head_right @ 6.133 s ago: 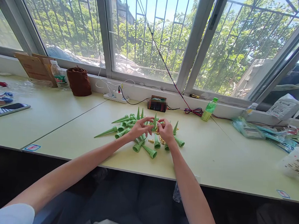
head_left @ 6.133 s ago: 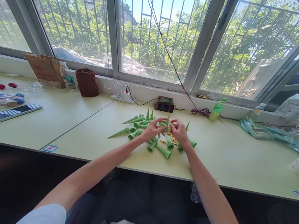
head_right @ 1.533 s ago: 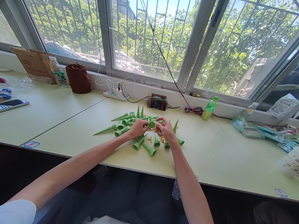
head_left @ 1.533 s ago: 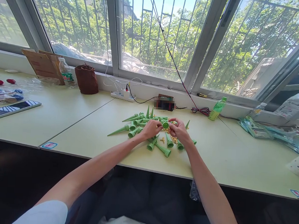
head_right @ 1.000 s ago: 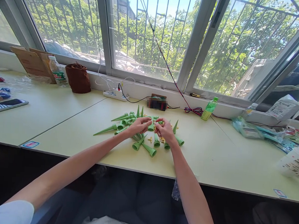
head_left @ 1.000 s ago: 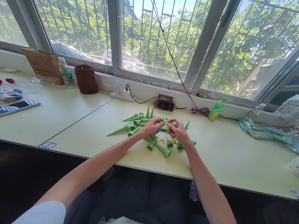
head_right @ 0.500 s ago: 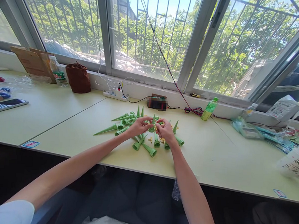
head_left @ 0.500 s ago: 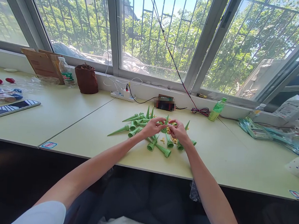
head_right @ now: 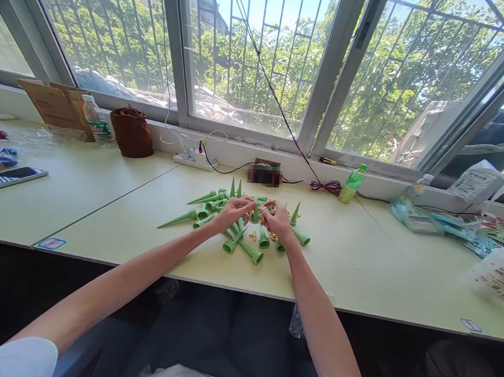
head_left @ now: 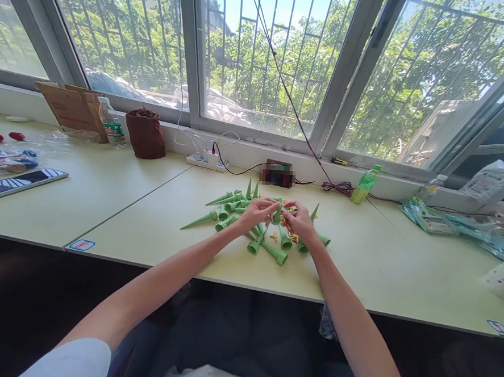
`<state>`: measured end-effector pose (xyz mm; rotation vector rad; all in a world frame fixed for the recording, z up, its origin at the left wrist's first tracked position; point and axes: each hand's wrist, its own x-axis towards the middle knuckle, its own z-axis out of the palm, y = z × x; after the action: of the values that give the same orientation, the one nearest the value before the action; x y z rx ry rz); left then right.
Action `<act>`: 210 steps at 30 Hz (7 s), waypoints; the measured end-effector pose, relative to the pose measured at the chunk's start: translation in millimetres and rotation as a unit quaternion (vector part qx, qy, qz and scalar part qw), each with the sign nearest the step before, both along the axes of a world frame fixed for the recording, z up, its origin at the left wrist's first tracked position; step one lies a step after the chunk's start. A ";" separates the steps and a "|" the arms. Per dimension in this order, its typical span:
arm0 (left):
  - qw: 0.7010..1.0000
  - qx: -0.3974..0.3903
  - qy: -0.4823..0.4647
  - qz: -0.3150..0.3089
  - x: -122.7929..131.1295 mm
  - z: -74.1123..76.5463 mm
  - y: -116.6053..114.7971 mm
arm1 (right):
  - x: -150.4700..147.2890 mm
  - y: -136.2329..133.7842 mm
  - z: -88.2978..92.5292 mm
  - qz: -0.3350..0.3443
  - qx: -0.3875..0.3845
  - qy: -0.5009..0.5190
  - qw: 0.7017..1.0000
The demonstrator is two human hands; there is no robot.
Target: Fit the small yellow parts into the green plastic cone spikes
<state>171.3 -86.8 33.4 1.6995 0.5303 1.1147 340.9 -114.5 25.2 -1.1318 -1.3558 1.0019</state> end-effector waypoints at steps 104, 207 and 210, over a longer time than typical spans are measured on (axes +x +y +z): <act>0.990 0.000 0.140 0.015 -0.3 -8.6 -4.7 | 4.1 -6.7 8.8 -0.019 0.099 -0.080 0.992; 0.938 0.234 0.192 0.169 6.5 -14.8 -5.0 | 0.2 -1.0 7.0 0.004 -0.064 0.112 0.992; 0.957 0.180 0.167 0.154 8.3 -13.1 -7.9 | 0.8 2.1 4.5 -0.025 -0.039 0.122 0.992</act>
<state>179.6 -94.7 20.3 2.1989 0.8691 1.2019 341.7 -112.4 29.7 -1.0576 -1.0976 1.1254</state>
